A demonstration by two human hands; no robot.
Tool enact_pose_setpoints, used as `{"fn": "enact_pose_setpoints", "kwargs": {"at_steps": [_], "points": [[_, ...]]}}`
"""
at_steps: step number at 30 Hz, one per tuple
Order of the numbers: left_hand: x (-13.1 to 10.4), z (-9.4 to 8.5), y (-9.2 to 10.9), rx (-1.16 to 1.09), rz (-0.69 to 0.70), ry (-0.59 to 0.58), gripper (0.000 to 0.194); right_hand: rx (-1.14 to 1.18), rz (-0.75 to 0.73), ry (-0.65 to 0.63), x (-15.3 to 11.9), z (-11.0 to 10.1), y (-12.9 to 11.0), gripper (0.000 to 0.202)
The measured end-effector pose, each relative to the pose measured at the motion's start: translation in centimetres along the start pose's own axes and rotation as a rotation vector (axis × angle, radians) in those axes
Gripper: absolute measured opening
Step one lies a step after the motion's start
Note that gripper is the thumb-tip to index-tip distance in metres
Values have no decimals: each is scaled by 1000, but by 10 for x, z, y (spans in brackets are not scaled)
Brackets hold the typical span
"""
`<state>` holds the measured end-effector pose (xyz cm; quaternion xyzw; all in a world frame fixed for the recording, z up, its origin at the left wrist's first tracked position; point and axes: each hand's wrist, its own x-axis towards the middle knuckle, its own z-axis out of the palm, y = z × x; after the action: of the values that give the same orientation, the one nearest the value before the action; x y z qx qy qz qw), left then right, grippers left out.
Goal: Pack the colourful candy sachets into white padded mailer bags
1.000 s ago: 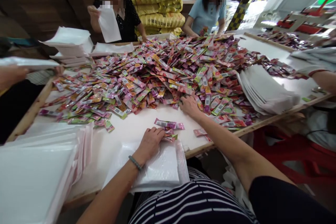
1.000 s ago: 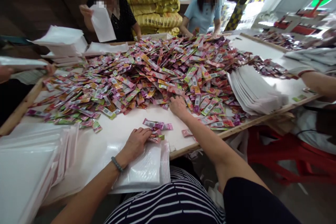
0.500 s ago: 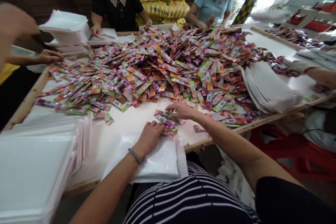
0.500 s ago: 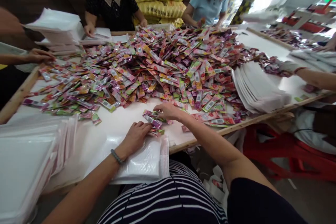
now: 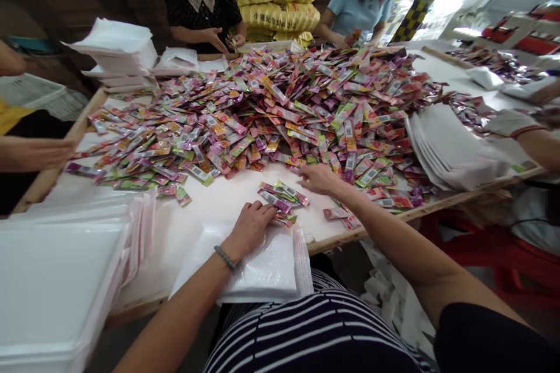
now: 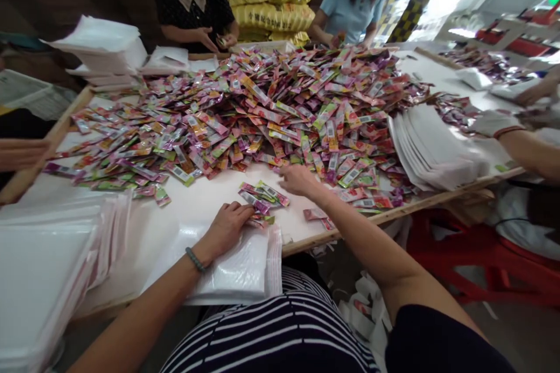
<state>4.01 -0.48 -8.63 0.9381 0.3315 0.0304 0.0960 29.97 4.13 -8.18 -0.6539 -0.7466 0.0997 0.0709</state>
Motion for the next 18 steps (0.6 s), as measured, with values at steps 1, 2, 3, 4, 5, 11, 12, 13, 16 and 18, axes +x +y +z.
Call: {"fn": "enact_pose_setpoints", "kwargs": {"at_steps": [1, 2, 3, 4, 5, 11, 12, 13, 16, 18], "points": [[0, 0, 0, 1, -9, -3, 27, -21, -26, -49, -1, 4, -5, 18], [1, -1, 1, 1, -14, -8, 27, -41, -41, -84, -1, 7, -9, 18], [1, -1, 1, 1, -17, -11, 28, -57, -42, -98, -1, 9, -13, 19], [1, -1, 1, 0, -15, -14, 28, -65, -35, -93, 0, 11, -17, 22], [1, -1, 1, -2, -9, -17, 29, -62, -27, -78, 2, 13, -20, 24], [-1, 2, -3, 32, 16, 5, 42, -78, -33, 38, 31, 5, -31, 30], [-1, 2, -4, 39, 17, 7, 42, -94, -20, 64, 39, 2, -31, 32], [-1, 2, -4, 43, 18, 7, 43, -107, -13, 77, 46, 0, -30, 31], [-1, 2, -4, 41, 21, 1, 41, -122, -59, 55, 61, -3, -30, 24], [-1, 0, -4, 41, 30, -8, 37, -114, -141, 12, 62, -1, -35, 22]]}}
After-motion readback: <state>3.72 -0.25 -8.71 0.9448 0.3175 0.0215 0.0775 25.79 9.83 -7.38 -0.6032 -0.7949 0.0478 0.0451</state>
